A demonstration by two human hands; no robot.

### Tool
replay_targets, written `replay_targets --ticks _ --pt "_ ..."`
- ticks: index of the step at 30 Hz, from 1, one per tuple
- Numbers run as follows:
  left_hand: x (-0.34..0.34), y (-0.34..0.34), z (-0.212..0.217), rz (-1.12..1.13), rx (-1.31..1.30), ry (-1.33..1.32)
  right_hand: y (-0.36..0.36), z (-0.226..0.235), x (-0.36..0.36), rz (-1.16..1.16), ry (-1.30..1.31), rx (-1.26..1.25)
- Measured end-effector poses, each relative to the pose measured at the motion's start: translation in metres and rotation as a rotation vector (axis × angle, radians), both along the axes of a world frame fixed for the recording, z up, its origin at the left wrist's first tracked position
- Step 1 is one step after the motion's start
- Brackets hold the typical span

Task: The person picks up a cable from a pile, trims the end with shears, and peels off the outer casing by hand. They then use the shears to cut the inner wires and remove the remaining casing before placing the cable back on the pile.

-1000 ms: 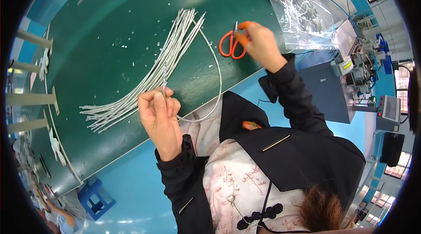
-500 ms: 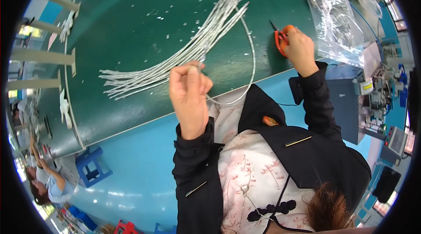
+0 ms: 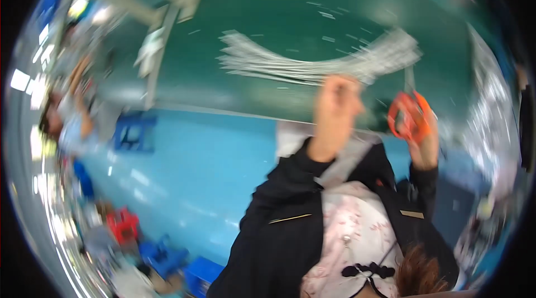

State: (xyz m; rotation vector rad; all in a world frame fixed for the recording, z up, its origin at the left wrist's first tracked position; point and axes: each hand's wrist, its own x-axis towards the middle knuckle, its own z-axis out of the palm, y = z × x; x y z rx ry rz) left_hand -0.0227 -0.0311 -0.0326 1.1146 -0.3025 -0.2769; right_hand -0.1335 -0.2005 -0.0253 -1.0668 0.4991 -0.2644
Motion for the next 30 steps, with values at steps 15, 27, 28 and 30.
replay_targets --ticks 15,27,28,30 --pt "0.011 0.015 0.008 0.039 -0.183 0.103 0.021 -0.005 0.009 0.152 -0.223 0.183" --pt "0.012 0.014 0.011 0.059 -0.208 0.117 0.034 0.002 0.018 0.192 -0.089 -0.143" --pt "0.011 0.015 0.011 0.062 -0.209 0.12 0.034 0.003 0.017 0.188 -0.11 -0.087" --pt "0.011 0.018 0.013 0.073 -0.201 0.109 0.031 0.003 0.017 0.255 -0.11 -0.141"
